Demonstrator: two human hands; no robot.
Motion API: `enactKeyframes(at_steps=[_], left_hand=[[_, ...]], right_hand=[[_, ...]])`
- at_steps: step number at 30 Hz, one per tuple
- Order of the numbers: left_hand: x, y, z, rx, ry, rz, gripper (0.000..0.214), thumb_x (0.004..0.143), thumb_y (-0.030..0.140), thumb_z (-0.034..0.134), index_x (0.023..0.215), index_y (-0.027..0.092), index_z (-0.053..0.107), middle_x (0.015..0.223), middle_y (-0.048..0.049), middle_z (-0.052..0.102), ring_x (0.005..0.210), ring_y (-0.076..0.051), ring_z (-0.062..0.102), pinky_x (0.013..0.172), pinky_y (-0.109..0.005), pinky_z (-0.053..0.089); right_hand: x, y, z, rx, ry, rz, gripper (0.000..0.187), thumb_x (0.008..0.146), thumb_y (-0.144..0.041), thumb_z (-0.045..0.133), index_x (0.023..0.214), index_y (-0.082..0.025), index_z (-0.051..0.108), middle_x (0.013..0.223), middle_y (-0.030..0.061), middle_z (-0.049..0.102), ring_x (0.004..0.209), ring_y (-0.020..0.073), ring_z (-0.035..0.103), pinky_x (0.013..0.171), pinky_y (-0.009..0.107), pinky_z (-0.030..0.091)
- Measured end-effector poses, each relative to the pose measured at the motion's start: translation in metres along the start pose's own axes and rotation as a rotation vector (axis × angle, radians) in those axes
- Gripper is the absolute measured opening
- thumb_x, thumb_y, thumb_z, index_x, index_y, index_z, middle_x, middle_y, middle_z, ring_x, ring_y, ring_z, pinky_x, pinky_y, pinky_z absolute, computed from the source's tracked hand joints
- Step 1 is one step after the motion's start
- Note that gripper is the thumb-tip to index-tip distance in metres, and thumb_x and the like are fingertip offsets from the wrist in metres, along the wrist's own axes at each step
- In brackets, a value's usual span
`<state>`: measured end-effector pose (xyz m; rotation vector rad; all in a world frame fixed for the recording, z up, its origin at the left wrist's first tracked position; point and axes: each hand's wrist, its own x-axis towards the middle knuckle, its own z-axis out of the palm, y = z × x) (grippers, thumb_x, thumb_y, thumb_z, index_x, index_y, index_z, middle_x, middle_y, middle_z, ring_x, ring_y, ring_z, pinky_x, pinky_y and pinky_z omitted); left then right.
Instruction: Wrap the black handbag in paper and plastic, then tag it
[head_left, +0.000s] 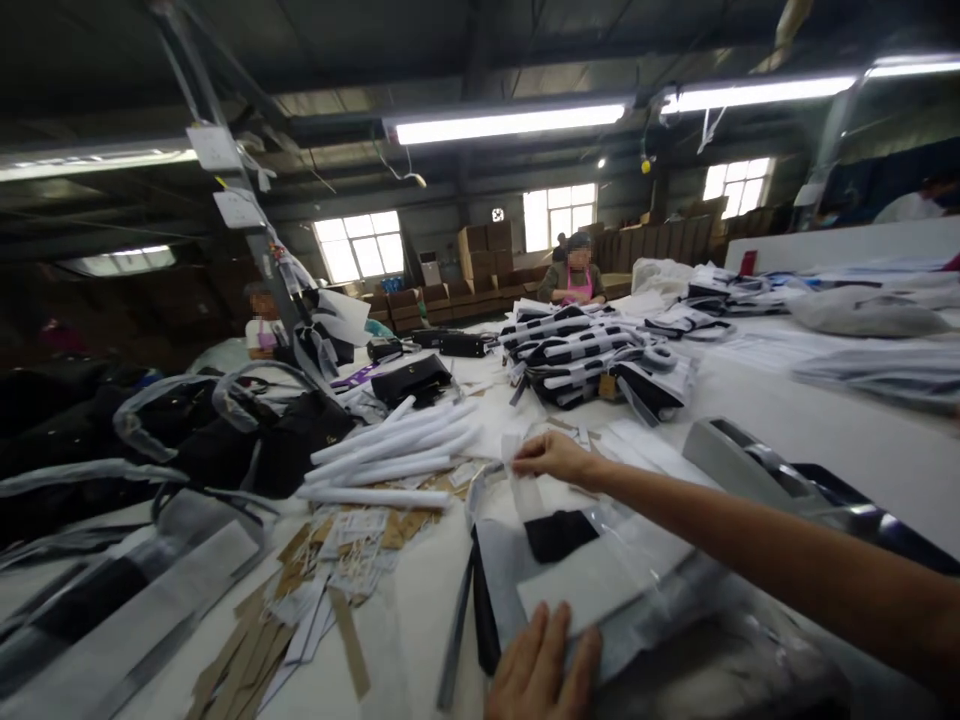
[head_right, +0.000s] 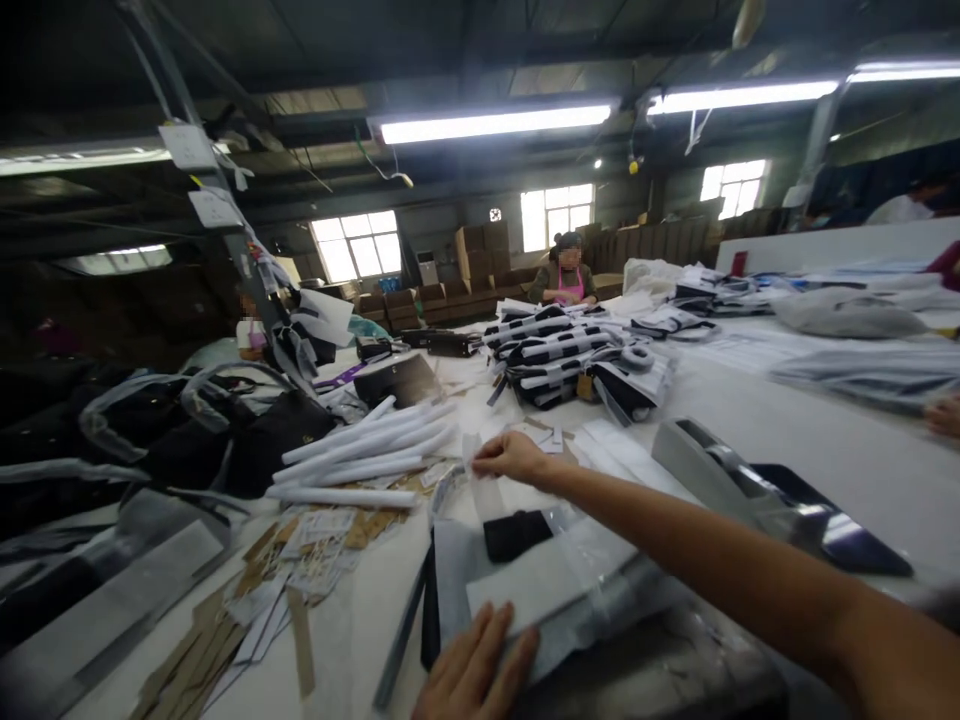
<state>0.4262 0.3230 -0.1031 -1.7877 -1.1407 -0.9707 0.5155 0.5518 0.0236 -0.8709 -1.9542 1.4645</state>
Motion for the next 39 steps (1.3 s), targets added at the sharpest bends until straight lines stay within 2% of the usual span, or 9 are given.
enactKeyframes(at_steps=[3, 7, 14, 17, 21, 24, 29, 35, 39], left_hand=[[0.006, 0.000, -0.014, -0.056, -0.152, -0.004, 0.039, 0.102, 0.015, 0.040, 0.124, 0.030, 0.068, 0.120, -0.0018, 0.072, 0.108, -0.021, 0.070, 0.080, -0.029, 0.061], [0.013, 0.000, -0.026, -0.092, -0.247, -0.039, 0.039, 0.101, 0.013, 0.041, 0.127, 0.028, 0.066, 0.126, -0.0039, 0.069, 0.113, -0.024, 0.068, 0.083, -0.033, 0.062], [0.012, 0.002, -0.028, -0.128, -0.310, -0.056, 0.040, 0.100, 0.013, 0.042, 0.132, 0.027, 0.062, 0.131, -0.0053, 0.066, 0.118, -0.025, 0.065, 0.086, -0.035, 0.062], [0.013, 0.002, -0.030, -0.137, -0.332, -0.067, 0.040, 0.100, 0.013, 0.042, 0.134, 0.027, 0.060, 0.132, -0.0055, 0.066, 0.120, -0.025, 0.064, 0.089, -0.036, 0.061], [0.014, 0.004, -0.031, -0.154, -0.325, -0.100, 0.038, 0.100, 0.016, 0.045, 0.133, 0.026, 0.061, 0.127, -0.0067, 0.069, 0.118, -0.025, 0.065, 0.089, -0.037, 0.061], [0.015, 0.004, -0.031, -0.162, -0.305, -0.109, 0.030, 0.099, 0.017, 0.048, 0.120, 0.023, 0.069, 0.124, -0.0079, 0.070, 0.116, -0.025, 0.066, 0.088, -0.038, 0.061], [0.017, 0.004, -0.030, -0.139, -0.314, -0.089, 0.027, 0.101, 0.017, 0.044, 0.106, 0.017, 0.071, 0.123, -0.0088, 0.071, 0.117, -0.025, 0.066, 0.089, -0.037, 0.061], [0.016, 0.004, -0.029, -0.128, -0.290, -0.124, 0.027, 0.101, 0.013, 0.042, 0.116, 0.012, 0.065, 0.120, -0.0086, 0.072, 0.115, -0.021, 0.067, 0.093, -0.033, 0.059], [0.010, 0.005, -0.029, -0.191, -0.304, -0.199, 0.028, 0.101, 0.015, 0.042, 0.118, 0.012, 0.064, 0.122, -0.0100, 0.071, 0.118, -0.020, 0.065, 0.096, -0.032, 0.056]], right_hand=[[-0.002, -0.009, -0.002, -0.017, -0.030, -0.052, 0.037, 0.057, -0.043, 0.087, 0.079, -0.014, 0.079, 0.070, 0.0036, 0.074, 0.064, 0.0129, 0.063, 0.063, 0.024, 0.048], [-0.020, -0.019, -0.004, -0.041, -0.057, -0.130, 0.029, 0.063, -0.041, 0.084, 0.080, -0.017, 0.080, 0.080, 0.0030, 0.077, 0.078, 0.0172, 0.069, 0.080, 0.028, 0.052], [-0.090, -0.028, -0.002, -0.292, -0.004, -0.368, 0.027, 0.087, -0.042, 0.069, 0.096, -0.018, 0.079, 0.092, 0.0028, 0.078, 0.085, 0.0207, 0.072, 0.079, 0.028, 0.056], [-0.122, -0.018, 0.003, -0.369, -0.027, -0.471, 0.019, 0.092, -0.028, 0.066, 0.105, -0.021, 0.077, 0.102, 0.0029, 0.077, 0.094, 0.0190, 0.072, 0.087, 0.027, 0.056], [-0.155, 0.009, 0.014, -0.409, -0.092, -0.586, 0.031, 0.092, -0.009, 0.057, 0.115, -0.021, 0.073, 0.112, 0.0052, 0.074, 0.107, 0.0170, 0.068, 0.097, 0.027, 0.054], [-0.172, 0.029, 0.021, -0.435, -0.096, -0.622, 0.038, 0.091, -0.004, 0.053, 0.120, -0.020, 0.070, 0.120, 0.0072, 0.071, 0.117, 0.0168, 0.064, 0.104, 0.028, 0.050], [-0.186, 0.048, 0.024, -0.476, -0.032, -0.647, 0.038, 0.094, -0.007, 0.053, 0.124, -0.024, 0.068, 0.132, 0.0084, 0.064, 0.122, 0.0172, 0.060, 0.106, 0.028, 0.049], [-0.196, 0.056, 0.030, -0.564, 0.050, -0.710, 0.037, 0.095, -0.008, 0.051, 0.124, -0.022, 0.068, 0.125, 0.0111, 0.065, 0.118, 0.0192, 0.060, 0.099, 0.031, 0.054], [-0.196, 0.063, 0.033, -0.598, 0.055, -0.808, 0.037, 0.094, -0.009, 0.051, 0.126, -0.020, 0.067, 0.115, 0.0104, 0.068, 0.114, 0.0209, 0.062, 0.099, 0.038, 0.055]])
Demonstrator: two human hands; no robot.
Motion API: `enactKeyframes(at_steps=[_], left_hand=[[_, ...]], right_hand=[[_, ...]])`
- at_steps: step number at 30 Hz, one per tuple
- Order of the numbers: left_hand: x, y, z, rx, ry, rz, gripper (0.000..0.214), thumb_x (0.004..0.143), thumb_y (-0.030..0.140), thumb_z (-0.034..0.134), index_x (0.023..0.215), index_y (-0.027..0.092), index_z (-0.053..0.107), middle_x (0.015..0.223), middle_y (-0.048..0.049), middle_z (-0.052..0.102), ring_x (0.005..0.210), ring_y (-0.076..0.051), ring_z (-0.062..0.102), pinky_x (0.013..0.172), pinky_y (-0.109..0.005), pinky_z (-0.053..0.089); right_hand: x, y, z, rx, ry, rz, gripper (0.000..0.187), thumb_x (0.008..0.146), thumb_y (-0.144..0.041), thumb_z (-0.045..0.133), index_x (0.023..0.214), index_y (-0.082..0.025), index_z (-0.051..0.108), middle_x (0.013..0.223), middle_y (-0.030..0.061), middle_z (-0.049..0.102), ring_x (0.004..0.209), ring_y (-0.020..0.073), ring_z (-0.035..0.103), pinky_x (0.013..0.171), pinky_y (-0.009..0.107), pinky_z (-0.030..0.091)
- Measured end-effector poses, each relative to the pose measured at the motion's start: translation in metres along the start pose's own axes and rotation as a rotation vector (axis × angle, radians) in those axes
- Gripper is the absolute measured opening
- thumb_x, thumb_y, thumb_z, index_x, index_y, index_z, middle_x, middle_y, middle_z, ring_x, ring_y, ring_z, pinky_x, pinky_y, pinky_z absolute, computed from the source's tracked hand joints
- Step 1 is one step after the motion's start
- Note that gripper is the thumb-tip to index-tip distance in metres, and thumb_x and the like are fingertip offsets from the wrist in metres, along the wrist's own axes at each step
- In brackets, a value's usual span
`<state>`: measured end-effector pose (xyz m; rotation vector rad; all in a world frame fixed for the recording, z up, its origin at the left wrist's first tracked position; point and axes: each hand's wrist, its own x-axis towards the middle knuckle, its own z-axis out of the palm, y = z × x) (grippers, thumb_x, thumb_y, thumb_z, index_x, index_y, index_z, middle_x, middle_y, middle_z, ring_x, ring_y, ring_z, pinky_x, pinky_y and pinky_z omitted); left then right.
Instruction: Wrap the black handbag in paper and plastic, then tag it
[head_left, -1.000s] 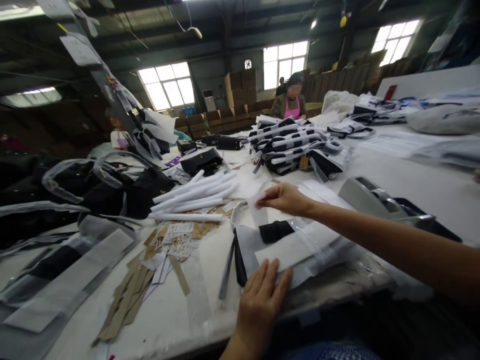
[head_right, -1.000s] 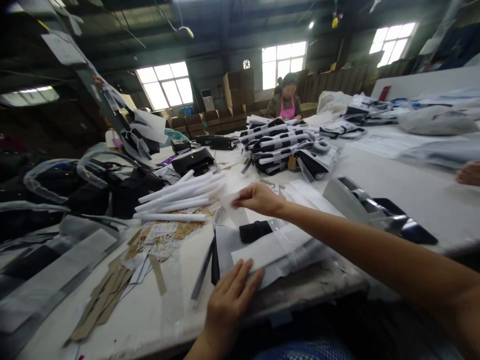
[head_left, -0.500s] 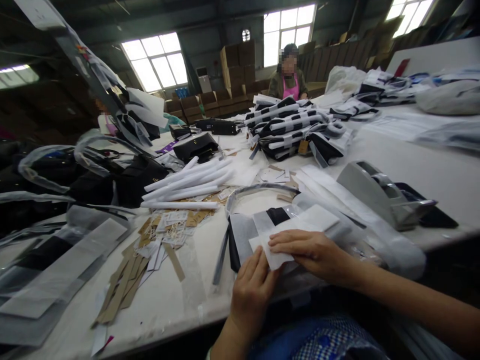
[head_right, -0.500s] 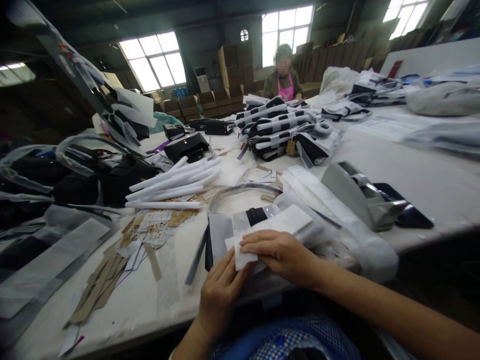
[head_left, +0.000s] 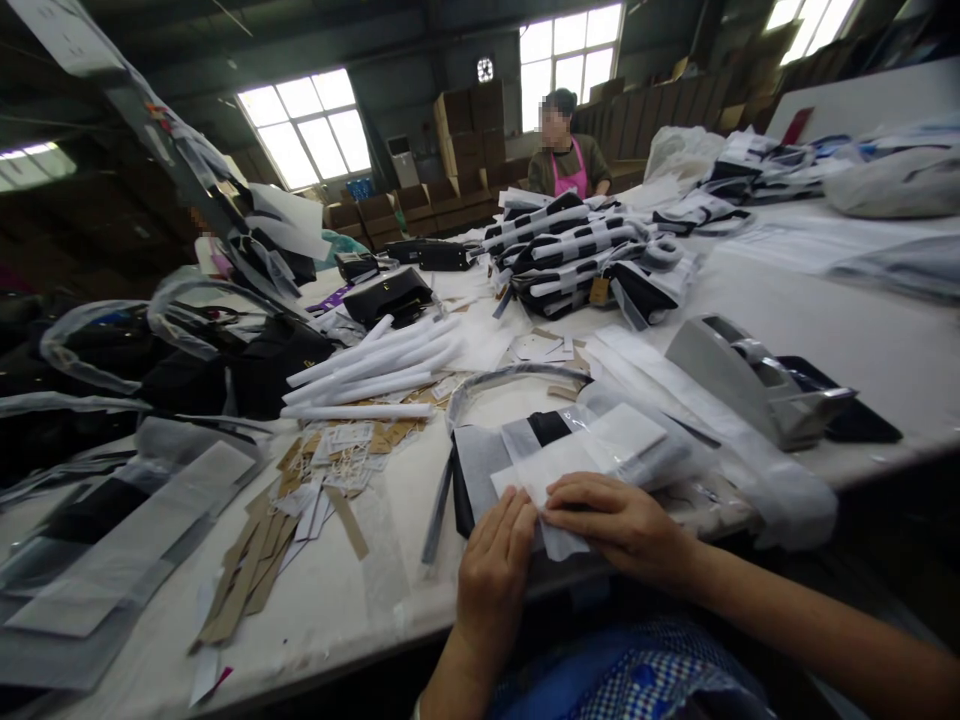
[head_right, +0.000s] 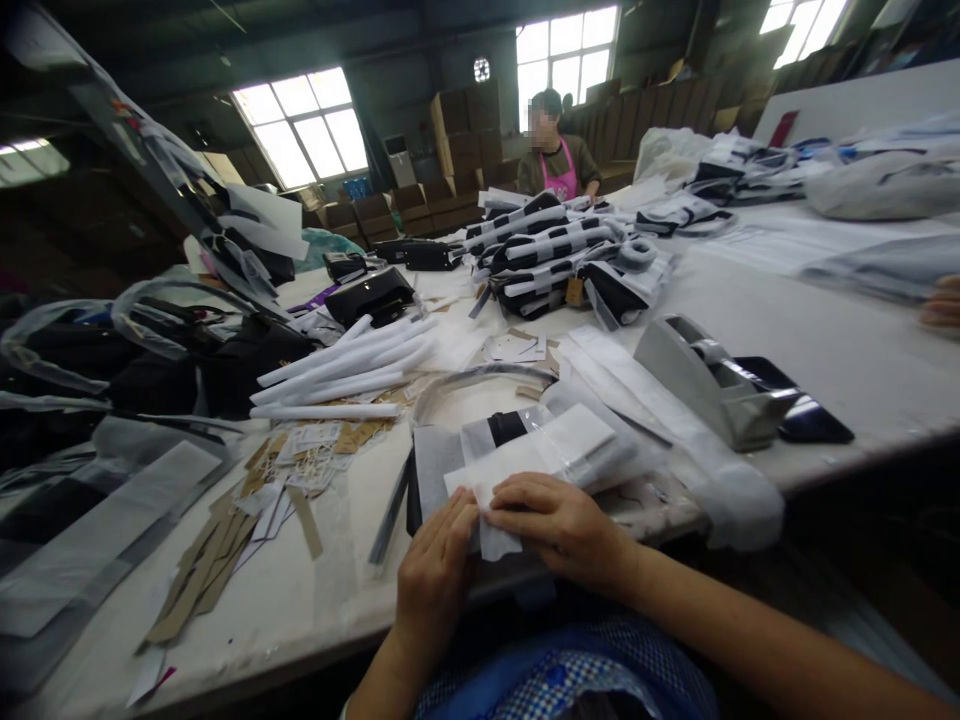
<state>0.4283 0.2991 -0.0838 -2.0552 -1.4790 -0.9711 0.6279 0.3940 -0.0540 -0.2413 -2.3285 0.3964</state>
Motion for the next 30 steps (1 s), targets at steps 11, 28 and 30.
enactKeyframes(at_steps=[11, 28, 30], left_hand=[[-0.005, -0.003, 0.000, -0.036, -0.081, 0.053, 0.043, 0.096, 0.010, 0.053, 0.138, 0.021, 0.055, 0.135, -0.0037, 0.064, 0.128, -0.021, 0.057, 0.104, -0.036, 0.050], [-0.002, -0.002, -0.004, 0.001, -0.092, 0.082, 0.048, 0.095, 0.012, 0.056, 0.141, 0.024, 0.052, 0.136, -0.0052, 0.063, 0.126, -0.022, 0.059, 0.103, -0.036, 0.052], [-0.001, -0.002, -0.003, 0.002, -0.087, 0.082, 0.049, 0.095, 0.011, 0.056, 0.141, 0.024, 0.052, 0.137, -0.0052, 0.062, 0.126, -0.023, 0.059, 0.103, -0.036, 0.052]], right_hand=[[-0.030, -0.013, -0.012, -0.046, 0.044, -0.042, 0.043, 0.095, -0.006, 0.051, 0.136, -0.018, 0.057, 0.125, 0.0109, 0.067, 0.126, 0.0225, 0.057, 0.107, 0.045, 0.050], [-0.069, -0.027, 0.027, -0.172, 0.154, -0.059, 0.028, 0.095, -0.010, 0.051, 0.117, -0.019, 0.066, 0.111, 0.0085, 0.074, 0.119, 0.0210, 0.063, 0.109, 0.047, 0.046], [-0.068, -0.033, 0.025, -0.112, 0.124, -0.079, 0.030, 0.096, -0.010, 0.049, 0.120, -0.018, 0.066, 0.106, 0.0082, 0.076, 0.110, 0.0197, 0.068, 0.103, 0.043, 0.052]])
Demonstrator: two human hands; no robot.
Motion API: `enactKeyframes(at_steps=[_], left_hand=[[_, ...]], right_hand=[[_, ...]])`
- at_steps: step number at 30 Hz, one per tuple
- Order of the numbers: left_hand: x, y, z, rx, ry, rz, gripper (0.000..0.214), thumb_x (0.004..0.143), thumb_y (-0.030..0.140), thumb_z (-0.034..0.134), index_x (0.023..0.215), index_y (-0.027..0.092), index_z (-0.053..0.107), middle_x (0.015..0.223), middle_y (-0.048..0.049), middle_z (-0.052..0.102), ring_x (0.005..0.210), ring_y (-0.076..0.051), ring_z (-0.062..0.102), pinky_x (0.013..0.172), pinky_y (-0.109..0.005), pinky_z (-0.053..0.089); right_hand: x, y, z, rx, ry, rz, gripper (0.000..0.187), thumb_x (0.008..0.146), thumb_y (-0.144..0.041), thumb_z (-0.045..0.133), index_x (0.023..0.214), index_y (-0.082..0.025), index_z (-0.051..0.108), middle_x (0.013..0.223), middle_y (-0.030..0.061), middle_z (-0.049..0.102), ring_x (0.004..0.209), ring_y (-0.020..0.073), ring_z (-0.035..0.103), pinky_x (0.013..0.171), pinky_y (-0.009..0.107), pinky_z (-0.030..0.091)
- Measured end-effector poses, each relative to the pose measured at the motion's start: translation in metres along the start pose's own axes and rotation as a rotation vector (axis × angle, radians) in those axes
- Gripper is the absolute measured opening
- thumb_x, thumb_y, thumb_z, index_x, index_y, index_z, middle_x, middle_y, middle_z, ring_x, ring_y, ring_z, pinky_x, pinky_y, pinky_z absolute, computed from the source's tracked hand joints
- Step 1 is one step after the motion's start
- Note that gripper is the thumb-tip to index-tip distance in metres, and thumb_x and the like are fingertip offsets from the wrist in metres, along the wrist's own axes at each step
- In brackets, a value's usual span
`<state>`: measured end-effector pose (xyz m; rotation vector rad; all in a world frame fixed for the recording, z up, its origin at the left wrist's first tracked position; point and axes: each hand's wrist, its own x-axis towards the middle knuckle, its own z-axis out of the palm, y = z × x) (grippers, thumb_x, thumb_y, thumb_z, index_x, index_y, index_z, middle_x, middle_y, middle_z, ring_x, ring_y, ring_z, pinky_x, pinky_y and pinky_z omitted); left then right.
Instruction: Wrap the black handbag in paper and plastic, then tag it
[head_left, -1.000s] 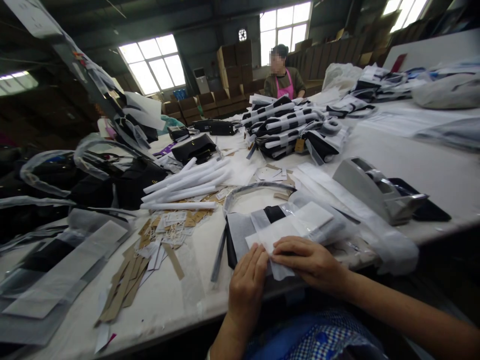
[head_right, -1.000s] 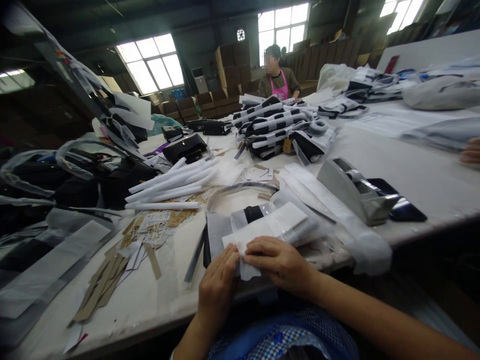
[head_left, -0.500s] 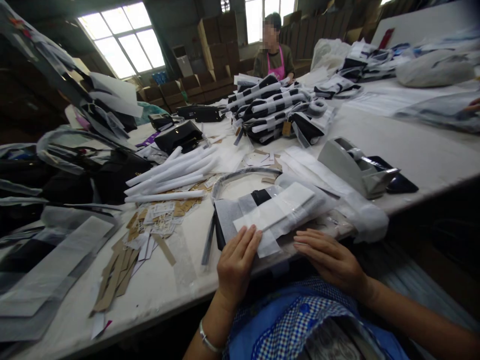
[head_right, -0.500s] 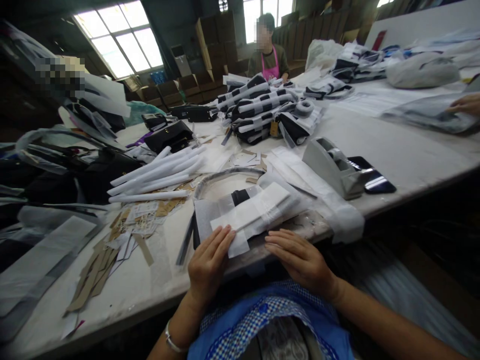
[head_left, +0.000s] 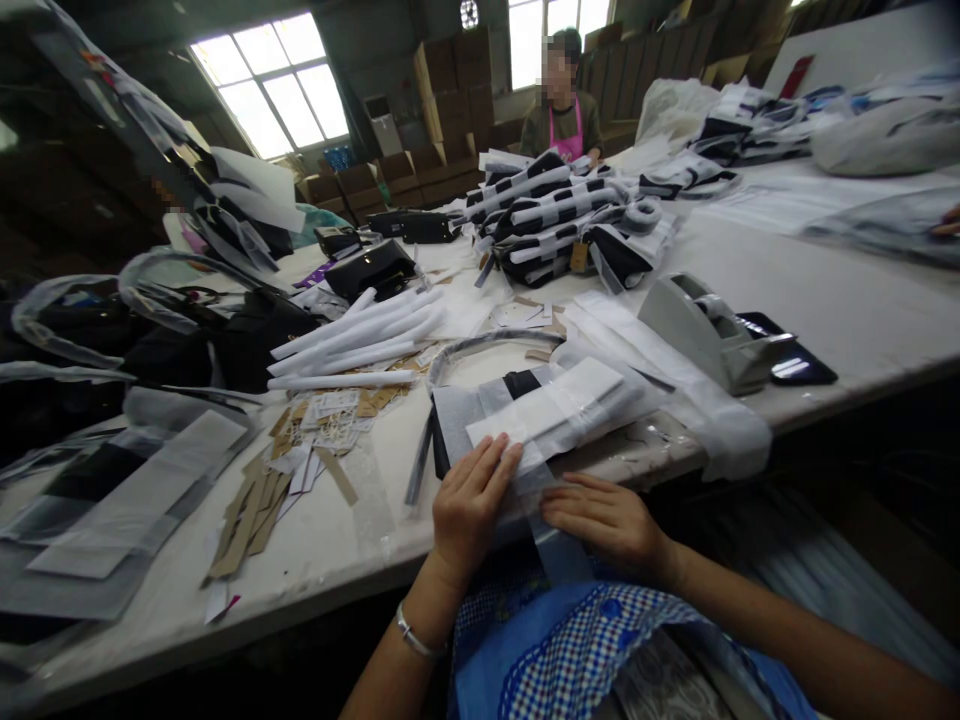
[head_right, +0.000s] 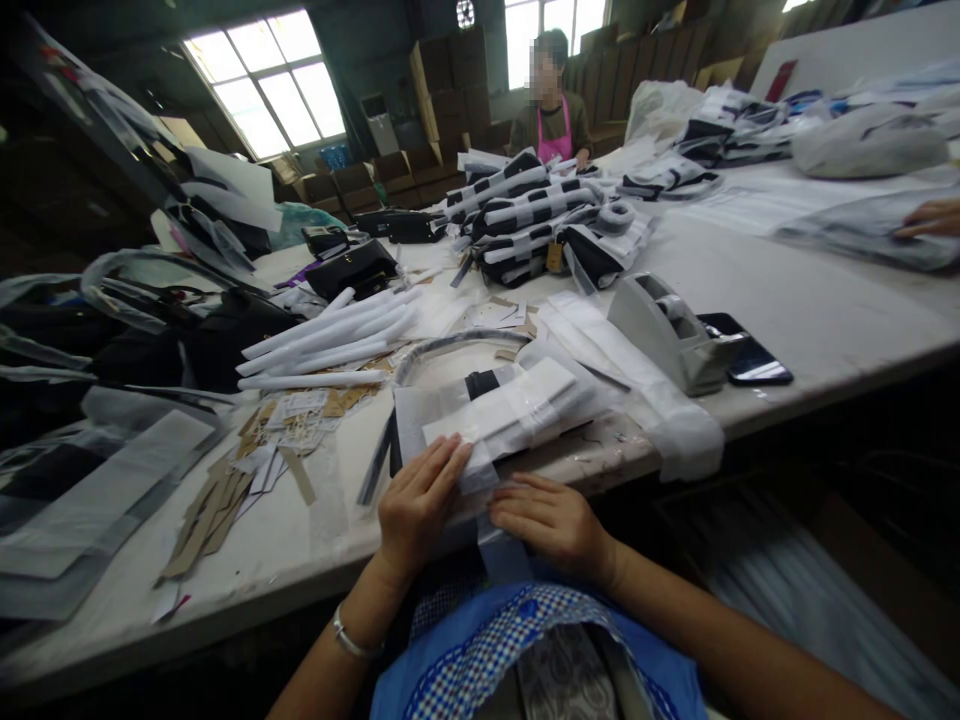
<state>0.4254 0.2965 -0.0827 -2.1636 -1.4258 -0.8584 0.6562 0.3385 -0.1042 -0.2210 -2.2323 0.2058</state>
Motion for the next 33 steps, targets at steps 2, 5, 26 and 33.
enactKeyframes(at_steps=[2, 5, 26, 33], left_hand=[[0.000, 0.000, 0.001, -0.002, -0.001, -0.004, 0.048, 0.095, 0.011, 0.057, 0.141, 0.023, 0.052, 0.137, -0.0050, 0.062, 0.126, -0.023, 0.059, 0.103, -0.037, 0.052], [0.000, 0.000, 0.001, -0.006, -0.009, -0.011, 0.045, 0.095, 0.013, 0.056, 0.140, 0.023, 0.054, 0.138, -0.0049, 0.061, 0.127, -0.023, 0.059, 0.102, -0.037, 0.052], [0.008, 0.004, -0.026, -0.289, -0.289, -0.138, 0.062, 0.093, 0.045, 0.055, 0.149, 0.023, 0.041, 0.153, -0.0058, 0.045, 0.142, -0.027, 0.041, 0.116, -0.049, 0.038], [0.008, 0.008, -0.009, -0.255, -0.104, -0.263, 0.035, 0.102, 0.033, 0.047, 0.134, 0.027, 0.057, 0.134, -0.0015, 0.064, 0.128, -0.021, 0.058, 0.109, -0.045, 0.046]], right_hand=[[0.000, -0.005, -0.001, 0.017, -0.012, -0.013, 0.030, 0.096, -0.010, 0.052, 0.121, -0.017, 0.066, 0.105, 0.0084, 0.076, 0.105, 0.0193, 0.070, 0.099, 0.040, 0.056], [0.002, -0.008, -0.007, -0.012, -0.034, -0.052, 0.026, 0.096, -0.010, 0.054, 0.118, -0.015, 0.067, 0.106, 0.0078, 0.076, 0.105, 0.0185, 0.070, 0.101, 0.038, 0.055], [0.009, 0.005, -0.017, -0.030, -0.082, -0.013, 0.022, 0.095, -0.009, 0.050, 0.108, -0.016, 0.066, 0.112, 0.0113, 0.074, 0.110, 0.0199, 0.068, 0.105, 0.043, 0.051], [0.014, -0.001, -0.018, -0.003, -0.086, -0.066, 0.023, 0.097, -0.010, 0.050, 0.113, -0.013, 0.066, 0.108, 0.0096, 0.075, 0.104, 0.0179, 0.070, 0.100, 0.038, 0.055]])
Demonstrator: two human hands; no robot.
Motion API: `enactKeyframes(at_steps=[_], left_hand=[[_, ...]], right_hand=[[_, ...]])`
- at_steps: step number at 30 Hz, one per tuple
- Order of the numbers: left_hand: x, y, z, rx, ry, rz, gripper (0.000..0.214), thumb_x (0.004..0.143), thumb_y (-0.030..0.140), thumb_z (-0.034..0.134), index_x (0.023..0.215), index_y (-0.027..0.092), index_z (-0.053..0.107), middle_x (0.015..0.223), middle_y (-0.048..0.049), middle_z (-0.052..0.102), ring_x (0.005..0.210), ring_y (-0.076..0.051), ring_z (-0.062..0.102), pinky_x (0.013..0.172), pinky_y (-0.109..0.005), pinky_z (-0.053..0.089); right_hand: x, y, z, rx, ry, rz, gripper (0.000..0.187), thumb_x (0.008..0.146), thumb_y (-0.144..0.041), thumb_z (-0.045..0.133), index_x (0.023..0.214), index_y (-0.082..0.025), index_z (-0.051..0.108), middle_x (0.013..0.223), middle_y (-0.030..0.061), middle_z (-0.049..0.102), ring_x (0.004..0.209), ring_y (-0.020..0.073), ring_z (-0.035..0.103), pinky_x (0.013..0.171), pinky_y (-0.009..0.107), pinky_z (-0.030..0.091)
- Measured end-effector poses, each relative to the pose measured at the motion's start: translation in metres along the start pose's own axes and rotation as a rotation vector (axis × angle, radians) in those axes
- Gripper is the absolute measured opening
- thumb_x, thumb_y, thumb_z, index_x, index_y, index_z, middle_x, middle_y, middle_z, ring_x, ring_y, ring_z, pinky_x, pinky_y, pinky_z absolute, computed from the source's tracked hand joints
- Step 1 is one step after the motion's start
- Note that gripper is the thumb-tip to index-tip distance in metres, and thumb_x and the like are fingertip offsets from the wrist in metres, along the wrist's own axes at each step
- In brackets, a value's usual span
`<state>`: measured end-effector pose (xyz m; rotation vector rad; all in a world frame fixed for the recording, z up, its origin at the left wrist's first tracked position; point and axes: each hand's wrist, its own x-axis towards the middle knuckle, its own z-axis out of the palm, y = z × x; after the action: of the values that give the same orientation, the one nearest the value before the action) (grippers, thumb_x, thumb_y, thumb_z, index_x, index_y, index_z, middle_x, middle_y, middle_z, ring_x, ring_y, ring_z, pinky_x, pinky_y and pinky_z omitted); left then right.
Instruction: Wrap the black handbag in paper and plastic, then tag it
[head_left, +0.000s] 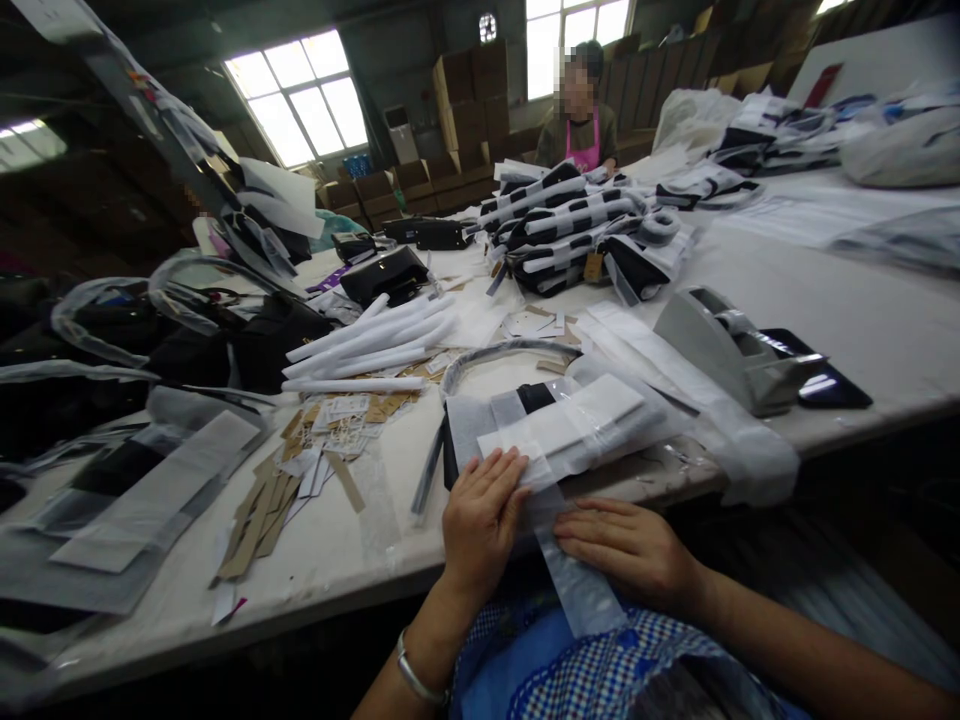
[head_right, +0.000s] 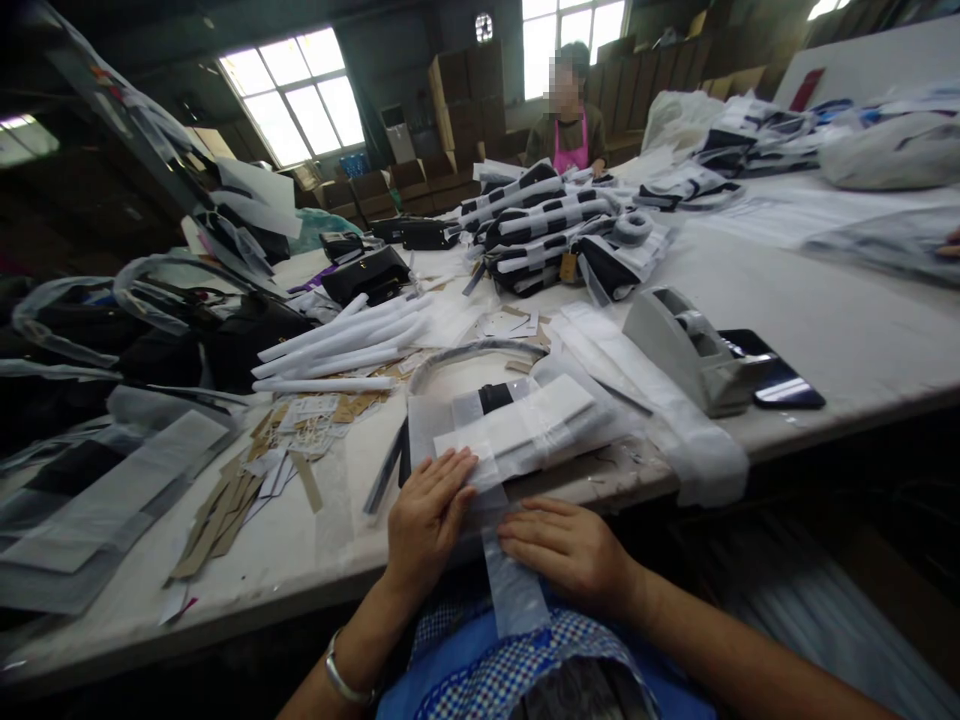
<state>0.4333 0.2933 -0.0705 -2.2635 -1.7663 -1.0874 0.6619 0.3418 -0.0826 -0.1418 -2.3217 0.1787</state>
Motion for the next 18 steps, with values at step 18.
enactKeyframes(at_steps=[18], left_hand=[[-0.004, -0.004, 0.017, 0.214, 0.162, 0.192, 0.038, 0.096, 0.012, 0.054, 0.133, 0.022, 0.059, 0.132, -0.0025, 0.065, 0.123, -0.022, 0.061, 0.110, -0.042, 0.041]], right_hand=[[0.015, -0.006, -0.009, -0.082, 0.001, -0.026, 0.023, 0.099, -0.011, 0.049, 0.112, -0.011, 0.067, 0.109, 0.0098, 0.075, 0.102, 0.0159, 0.070, 0.097, 0.033, 0.057]])
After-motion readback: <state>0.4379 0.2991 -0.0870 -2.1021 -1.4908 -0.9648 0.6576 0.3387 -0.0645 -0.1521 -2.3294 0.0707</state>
